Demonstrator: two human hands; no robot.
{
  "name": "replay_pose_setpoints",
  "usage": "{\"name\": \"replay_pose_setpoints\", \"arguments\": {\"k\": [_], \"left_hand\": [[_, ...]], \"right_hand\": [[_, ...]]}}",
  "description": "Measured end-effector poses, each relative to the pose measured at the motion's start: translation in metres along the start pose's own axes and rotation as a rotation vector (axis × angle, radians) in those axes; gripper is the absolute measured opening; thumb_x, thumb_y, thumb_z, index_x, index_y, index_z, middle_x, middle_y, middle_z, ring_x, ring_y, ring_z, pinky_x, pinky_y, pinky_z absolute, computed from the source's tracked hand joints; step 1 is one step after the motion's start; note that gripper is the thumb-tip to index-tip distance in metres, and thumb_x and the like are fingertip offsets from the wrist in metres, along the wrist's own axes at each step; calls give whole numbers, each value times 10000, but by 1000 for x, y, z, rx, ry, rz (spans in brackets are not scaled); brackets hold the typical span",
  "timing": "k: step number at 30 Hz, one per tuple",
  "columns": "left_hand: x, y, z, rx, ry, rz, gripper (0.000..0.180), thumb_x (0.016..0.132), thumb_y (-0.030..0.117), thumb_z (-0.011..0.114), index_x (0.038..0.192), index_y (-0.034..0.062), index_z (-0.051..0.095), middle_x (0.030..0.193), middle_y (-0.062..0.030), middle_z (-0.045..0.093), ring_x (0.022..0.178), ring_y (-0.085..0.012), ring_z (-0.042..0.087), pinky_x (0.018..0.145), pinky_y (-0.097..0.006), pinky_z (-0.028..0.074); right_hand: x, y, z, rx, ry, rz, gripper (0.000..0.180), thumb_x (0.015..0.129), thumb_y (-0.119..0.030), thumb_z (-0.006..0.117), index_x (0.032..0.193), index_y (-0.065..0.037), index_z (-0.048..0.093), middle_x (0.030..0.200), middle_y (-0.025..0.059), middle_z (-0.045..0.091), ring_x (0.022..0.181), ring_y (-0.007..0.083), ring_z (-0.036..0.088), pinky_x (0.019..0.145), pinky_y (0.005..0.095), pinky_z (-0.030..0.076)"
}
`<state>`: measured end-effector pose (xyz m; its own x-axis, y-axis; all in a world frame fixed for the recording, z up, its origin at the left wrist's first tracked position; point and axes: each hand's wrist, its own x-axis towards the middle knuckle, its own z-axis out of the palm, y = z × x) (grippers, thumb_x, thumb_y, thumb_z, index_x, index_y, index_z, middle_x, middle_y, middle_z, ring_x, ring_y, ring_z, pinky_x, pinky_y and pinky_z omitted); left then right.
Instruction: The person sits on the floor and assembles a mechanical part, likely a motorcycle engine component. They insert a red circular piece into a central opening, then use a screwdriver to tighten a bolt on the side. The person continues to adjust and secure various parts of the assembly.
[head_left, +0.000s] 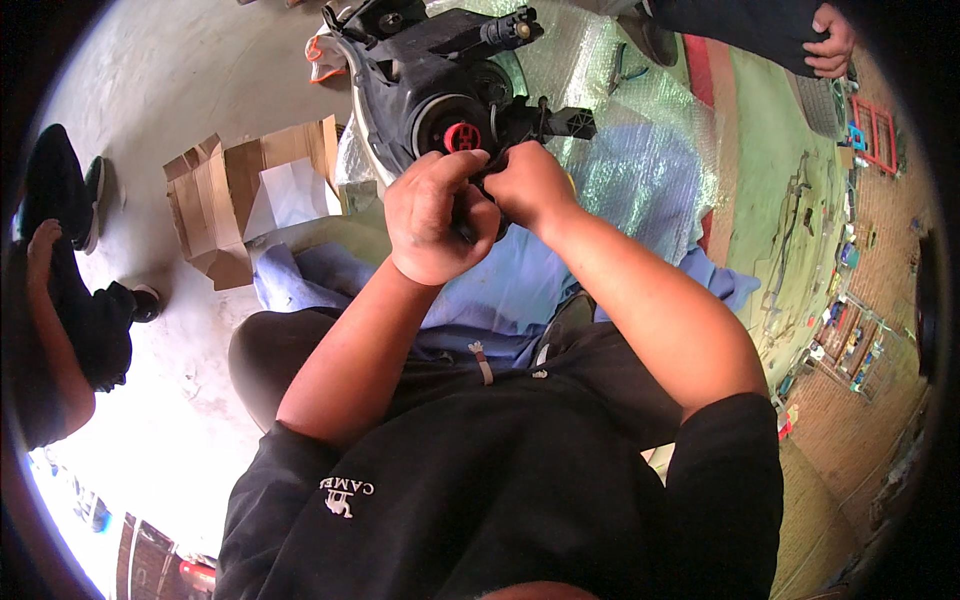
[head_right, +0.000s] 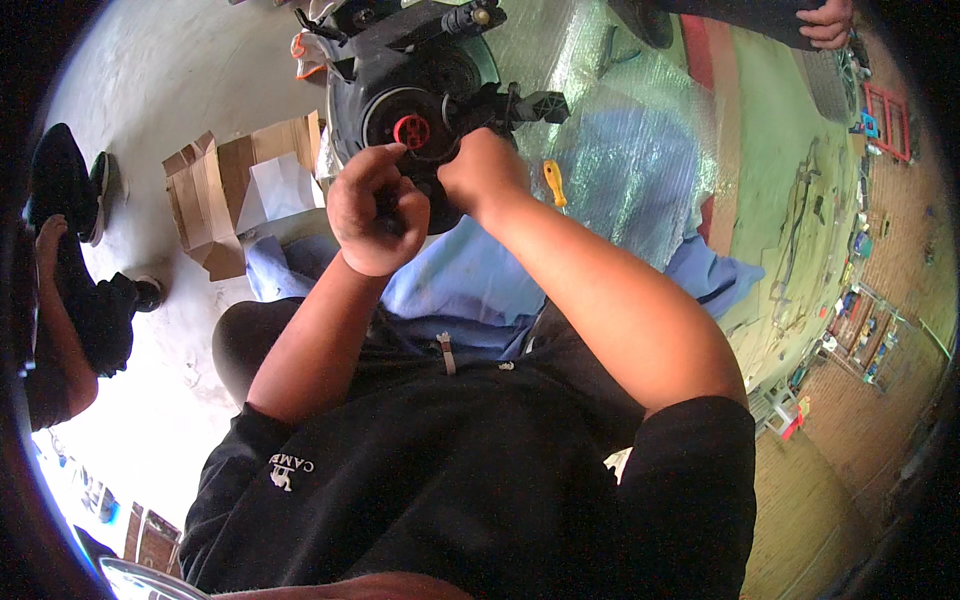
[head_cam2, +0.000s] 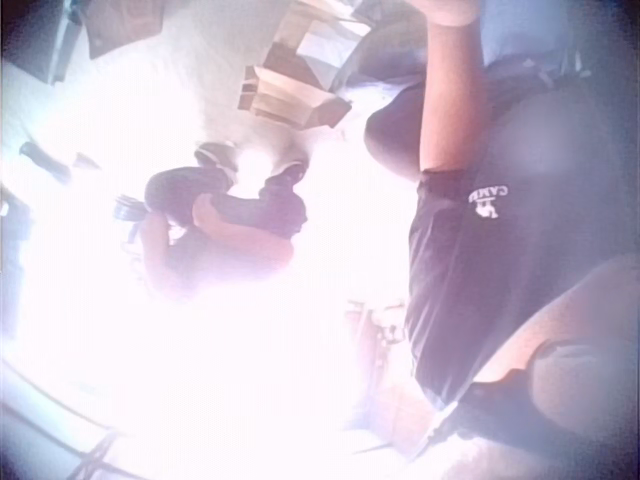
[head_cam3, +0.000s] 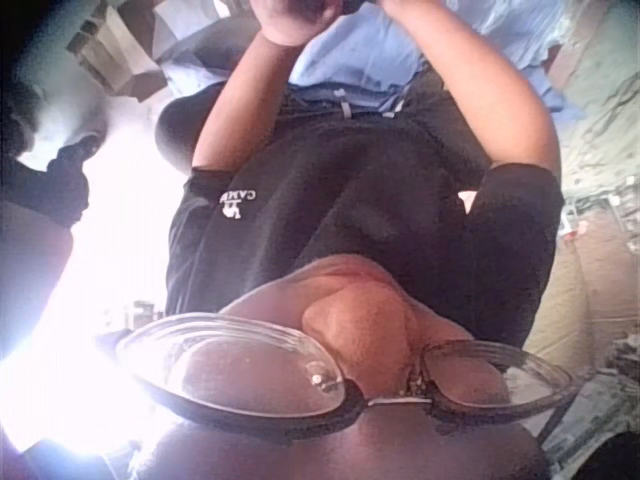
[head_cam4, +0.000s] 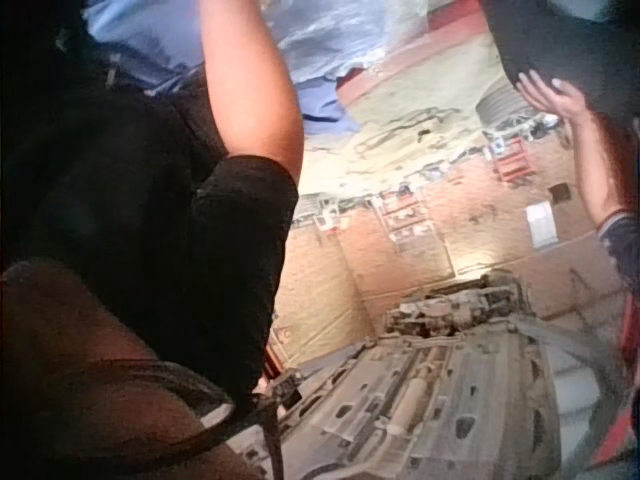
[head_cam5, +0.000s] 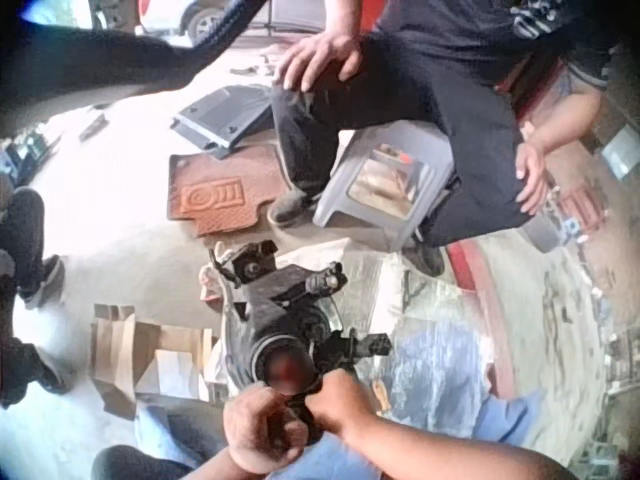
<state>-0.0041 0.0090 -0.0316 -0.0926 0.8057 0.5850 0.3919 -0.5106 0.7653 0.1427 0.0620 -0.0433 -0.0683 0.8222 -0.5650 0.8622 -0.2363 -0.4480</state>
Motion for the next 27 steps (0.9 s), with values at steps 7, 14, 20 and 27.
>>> {"name": "replay_pose_setpoints", "arguments": {"k": [7,14,20,27], "left_hand": [[4,5,6,-54,14,24,476,637,-56,599,1106,15,564,674,-56,536,527,-212,528,501,-320,444],[7,7,7,-79,-2,69,495,635,-71,584,1122,10,558,648,-61,512,507,-216,517,475,-316,418],[9,6,5,-49,8,102,490,632,-74,595,1113,6,558,642,-69,516,514,-236,528,471,-340,428],[11,5,4,-71,4,96,491,632,-64,603,1116,10,564,656,-69,527,533,-243,540,503,-344,450]], "right_hand": [[0,3,-3,322,-163,257,219,703,-109,679,857,41,718,863,250,709,865,360,719,693,418,540],[11,8,-2,69,-243,187,237,712,-104,681,873,68,711,908,275,702,884,361,720,683,434,539],[11,9,0,176,-317,214,235,737,-114,662,870,74,710,896,275,702,864,340,724,656,435,535],[7,2,-15,67,-289,131,236,773,-163,648,827,61,704,774,188,705,698,286,691,609,412,519]]}}
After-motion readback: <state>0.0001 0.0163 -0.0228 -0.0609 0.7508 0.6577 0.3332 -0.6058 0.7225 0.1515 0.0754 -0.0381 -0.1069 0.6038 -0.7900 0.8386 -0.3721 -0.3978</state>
